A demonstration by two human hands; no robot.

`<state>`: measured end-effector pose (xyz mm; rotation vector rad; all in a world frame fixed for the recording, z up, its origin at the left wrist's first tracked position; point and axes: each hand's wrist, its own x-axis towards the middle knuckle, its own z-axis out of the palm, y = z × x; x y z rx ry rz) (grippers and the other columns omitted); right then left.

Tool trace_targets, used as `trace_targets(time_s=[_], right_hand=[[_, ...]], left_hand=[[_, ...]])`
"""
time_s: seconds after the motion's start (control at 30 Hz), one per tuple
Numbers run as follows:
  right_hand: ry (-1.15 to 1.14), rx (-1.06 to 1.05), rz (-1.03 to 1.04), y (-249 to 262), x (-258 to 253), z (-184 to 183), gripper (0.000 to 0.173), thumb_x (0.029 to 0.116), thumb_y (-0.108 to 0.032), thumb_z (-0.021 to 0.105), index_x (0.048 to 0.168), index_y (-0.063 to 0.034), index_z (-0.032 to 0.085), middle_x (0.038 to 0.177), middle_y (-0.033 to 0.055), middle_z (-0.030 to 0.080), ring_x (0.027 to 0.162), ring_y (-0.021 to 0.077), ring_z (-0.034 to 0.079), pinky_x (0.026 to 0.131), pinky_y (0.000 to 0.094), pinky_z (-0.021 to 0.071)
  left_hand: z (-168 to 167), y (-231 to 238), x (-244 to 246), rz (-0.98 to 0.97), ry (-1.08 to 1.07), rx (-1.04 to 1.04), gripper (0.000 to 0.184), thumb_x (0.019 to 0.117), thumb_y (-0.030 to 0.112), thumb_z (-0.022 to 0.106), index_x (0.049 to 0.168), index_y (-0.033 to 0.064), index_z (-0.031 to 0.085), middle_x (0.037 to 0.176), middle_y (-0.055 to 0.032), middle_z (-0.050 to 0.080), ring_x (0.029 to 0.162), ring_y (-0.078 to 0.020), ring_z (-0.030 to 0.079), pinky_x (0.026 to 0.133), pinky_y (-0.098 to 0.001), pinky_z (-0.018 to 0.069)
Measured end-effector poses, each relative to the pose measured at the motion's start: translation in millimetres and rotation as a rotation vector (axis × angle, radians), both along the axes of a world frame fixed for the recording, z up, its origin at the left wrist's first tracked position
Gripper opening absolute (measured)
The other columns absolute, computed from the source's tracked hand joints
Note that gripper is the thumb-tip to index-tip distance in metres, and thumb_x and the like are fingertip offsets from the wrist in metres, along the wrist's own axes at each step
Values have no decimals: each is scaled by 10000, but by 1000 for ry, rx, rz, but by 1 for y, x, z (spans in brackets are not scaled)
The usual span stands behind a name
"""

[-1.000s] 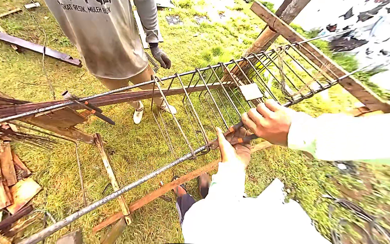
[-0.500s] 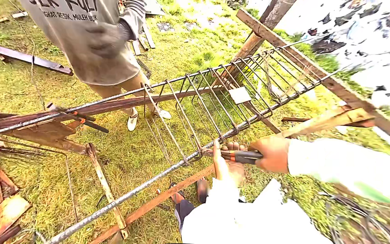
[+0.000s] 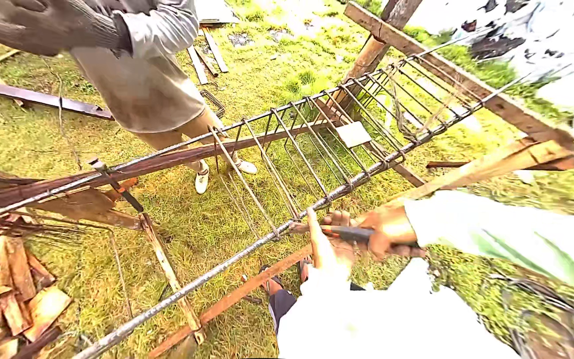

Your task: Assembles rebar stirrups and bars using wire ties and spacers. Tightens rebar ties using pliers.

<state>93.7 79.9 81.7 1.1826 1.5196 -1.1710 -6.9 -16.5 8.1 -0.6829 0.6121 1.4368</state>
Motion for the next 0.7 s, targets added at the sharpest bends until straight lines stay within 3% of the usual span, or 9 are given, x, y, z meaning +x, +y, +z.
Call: trace_targets(time_s=[0.07,0.13,0.2,0.3,0.37,0.4,0.5,0.57,0.7], right_hand=[[30,111,135,-17,11,12,331,930,-131,708,1243,-49,640,907,172,662,745,280,641,704,496,542],[122,7,103,-27,29,9,503,934,-105,746,1367,40,534,1128,251,641,986,345,630,904,539,498],[247,-85,-50,-40,57,-23,581,885,-129,749,1382,33,496,1057,187,634,910,254,622,858,452,523],[304,-18,-272,-73,90,-81,571,785,-27,688,1338,-19,546,953,133,603,803,220,578,748,437,503],[217,102,-323,-85,110,-111,525,824,7,694,1336,-25,580,1049,208,638,905,323,615,805,534,509],[152,153,-319,-89,119,-124,529,853,-21,715,1364,-29,579,1158,249,655,1044,388,638,915,598,504],[73,258,-392,-111,162,-190,540,829,-112,747,1342,-19,607,1217,272,662,1151,434,633,988,648,482],[29,248,-496,-124,181,-216,535,837,-113,756,1338,3,612,1249,282,652,1187,439,617,1018,639,465],[-8,258,-807,-145,214,-250,508,905,-152,687,1373,20,590,1317,271,626,1229,384,605,1061,573,462]], left_hand=[[-8,-7,14,-92,75,60,502,1088,533,348,928,105,555,842,-69,688,825,-214,708,798,-383,592],[-13,-16,28,-224,227,148,455,1120,417,338,990,58,584,877,-78,704,849,-192,702,823,-359,579],[-26,-29,41,-393,444,279,392,1126,295,368,1170,-17,602,1019,-107,714,931,-162,691,857,-331,570],[-67,-54,28,-709,657,402,465,1048,219,536,1429,-43,487,1363,-173,610,1174,-186,611,981,-376,510],[-120,-65,13,-735,784,219,524,924,87,708,1396,-52,527,1336,-213,619,1172,-261,623,989,-438,525],[-150,-67,5,-685,888,97,614,857,11,741,1417,-64,501,1356,-255,596,1197,-311,621,1004,-459,532],[-214,-58,-19,-600,1169,-287,908,872,-38,740,1604,6,205,1572,-300,366,1399,-415,465,1117,-517,450],[-227,-41,-32,-743,1353,-482,872,920,92,746,1607,13,214,1615,-271,323,1458,-391,408,1182,-491,382],[-215,-9,-26,-948,1364,-629,735,1024,302,630,1602,40,260,1568,-249,419,1407,-370,488,1152,-501,418]])
